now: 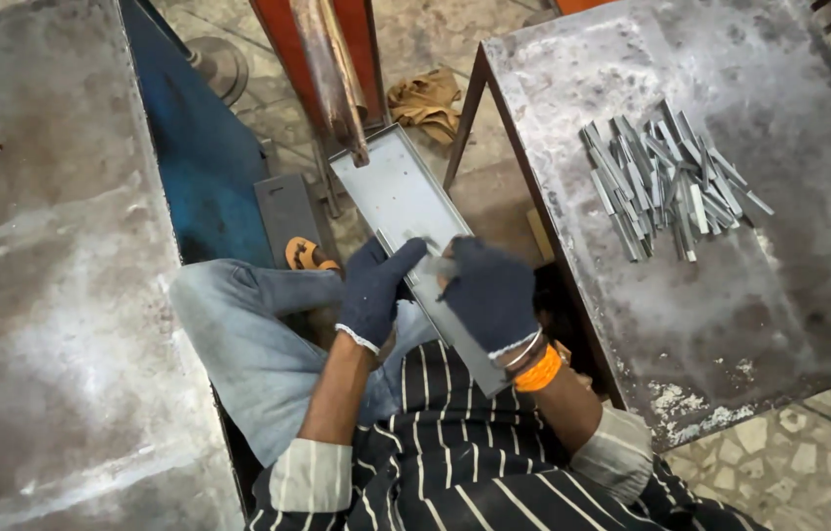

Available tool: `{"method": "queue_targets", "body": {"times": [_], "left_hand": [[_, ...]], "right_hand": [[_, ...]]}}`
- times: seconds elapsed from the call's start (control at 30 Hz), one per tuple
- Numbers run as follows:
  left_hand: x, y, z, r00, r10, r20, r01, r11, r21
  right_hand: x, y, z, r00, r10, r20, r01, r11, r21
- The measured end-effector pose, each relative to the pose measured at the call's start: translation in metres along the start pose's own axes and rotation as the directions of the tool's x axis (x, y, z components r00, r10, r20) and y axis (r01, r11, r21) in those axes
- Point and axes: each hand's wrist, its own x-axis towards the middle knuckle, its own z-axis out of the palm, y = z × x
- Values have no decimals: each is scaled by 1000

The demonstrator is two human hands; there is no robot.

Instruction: Spot welding small metal strips onto a larger metal plate at a manual workstation.

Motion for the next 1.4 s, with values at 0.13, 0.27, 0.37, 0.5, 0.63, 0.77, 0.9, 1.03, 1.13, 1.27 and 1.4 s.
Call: {"method": "queue_targets", "body": {"times": [0.13, 0.27, 0.37, 0.5, 0.63, 0.77, 0.9, 1.03, 1.13, 1.27, 1.4], "left_hand": [[7, -26, -14, 999, 41, 0, -41, 998, -38], [7, -38, -19, 998, 63, -1, -63, 996, -59], [5, -38, -18, 994, 104, -29, -104, 994, -13], [-4, -38, -14, 967, 231, -111, -215, 967, 136], [-15, -30, -20, 962, 223, -159, -204, 970, 130], [-32, -17, -21, 956, 231, -181, -225, 973, 52], [-40, -7, -21, 951, 243, -190, -247, 969, 2], [-43, -2, -21, 947, 251, -200, -253, 967, 15], [-45, -4, -24, 953, 230, -196, -234, 972, 1], [-49, -1, -31, 934, 269, -233, -287, 957, -44], [-61, 16, -35, 892, 347, -291, -332, 938, 101]], "right_hand": [[-5, -18, -19, 993, 45, 112, -59, 991, 123], [-3, -15, -23, 999, -33, -29, 39, 971, 237], [3, -20, -22, 992, -46, -118, 70, 975, 212], [3, -30, -17, 990, -101, -101, 112, 988, 104], [-1, -40, -17, 978, -195, -69, 199, 978, 61], [2, -42, -21, 985, -156, -67, 165, 974, 156], [17, -39, -39, 955, -146, -260, 169, 983, 71], [20, -34, -41, 984, -104, -146, 122, 984, 127], [19, -33, -40, 971, -240, -17, 240, 970, 21], [24, -40, -37, 948, -317, 8, 315, 944, 95], [28, -50, -34, 930, -367, 21, 362, 924, 125]]}}
